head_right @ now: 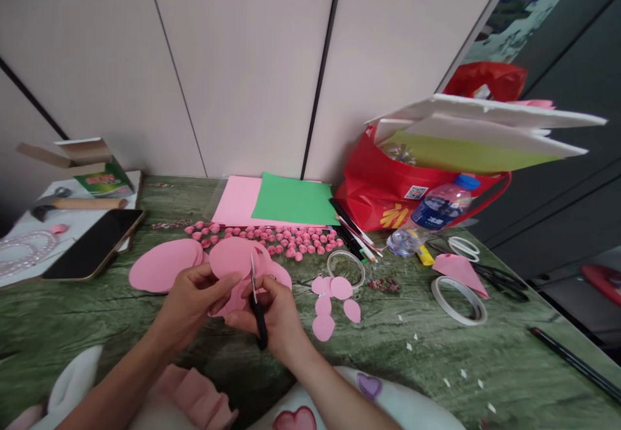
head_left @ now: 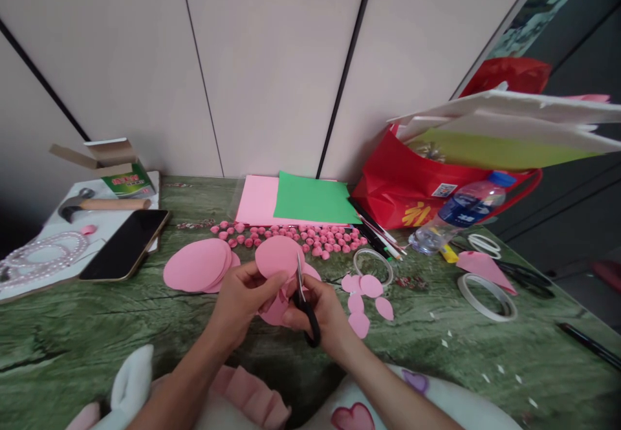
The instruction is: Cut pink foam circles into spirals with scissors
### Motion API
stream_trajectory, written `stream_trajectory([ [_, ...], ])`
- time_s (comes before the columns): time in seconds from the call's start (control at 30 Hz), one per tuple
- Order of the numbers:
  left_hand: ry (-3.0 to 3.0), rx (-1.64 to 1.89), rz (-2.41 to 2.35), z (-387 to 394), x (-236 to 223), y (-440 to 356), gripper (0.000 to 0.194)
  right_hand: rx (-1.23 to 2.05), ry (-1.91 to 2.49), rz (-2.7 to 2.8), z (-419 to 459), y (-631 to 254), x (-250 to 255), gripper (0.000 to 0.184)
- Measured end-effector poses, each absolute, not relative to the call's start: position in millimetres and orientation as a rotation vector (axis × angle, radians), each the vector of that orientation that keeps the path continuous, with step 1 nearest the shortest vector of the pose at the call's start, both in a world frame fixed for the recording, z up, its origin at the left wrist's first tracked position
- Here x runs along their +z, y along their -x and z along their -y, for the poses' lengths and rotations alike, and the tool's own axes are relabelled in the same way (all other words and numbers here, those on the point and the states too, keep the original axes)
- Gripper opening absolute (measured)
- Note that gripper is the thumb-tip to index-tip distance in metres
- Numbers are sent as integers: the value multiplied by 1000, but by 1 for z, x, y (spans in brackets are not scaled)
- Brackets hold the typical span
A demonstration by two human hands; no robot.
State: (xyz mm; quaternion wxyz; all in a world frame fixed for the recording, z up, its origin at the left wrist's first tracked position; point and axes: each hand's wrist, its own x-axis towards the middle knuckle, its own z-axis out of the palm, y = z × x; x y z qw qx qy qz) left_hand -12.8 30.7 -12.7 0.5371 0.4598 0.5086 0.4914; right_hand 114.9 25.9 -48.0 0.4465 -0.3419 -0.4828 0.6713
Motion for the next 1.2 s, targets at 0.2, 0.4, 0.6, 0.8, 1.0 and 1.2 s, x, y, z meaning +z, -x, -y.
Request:
stream_trajectory([
  [0.2, -1060, 1177, -1211, -32, -14, 16, 14, 1653, 877, 1232, -26, -115, -46, 37],
  [0.4, -1016, 1182, -1171, -33, -15, 17, 14, 1658, 902, 1236, -26, -116, -45, 35],
  [0.6, -1036, 1176, -1067, -32, -13, 15, 12, 1675, 912, 1224, -24, -114, -46, 38],
  [0.8, -1096, 1146, -1152, -30, -11, 14, 18, 1624, 861, 1270, -24, -115, -46, 43],
  [1.0, -1186, 1135, -1193, -27, -9, 12, 18, 1561, 843, 1310, -25, -118, -44, 43],
  [1.2, -1183, 1170, -1186, -26, -10, 13, 15, 1564, 849, 1316, -25, -118, -45, 42],
])
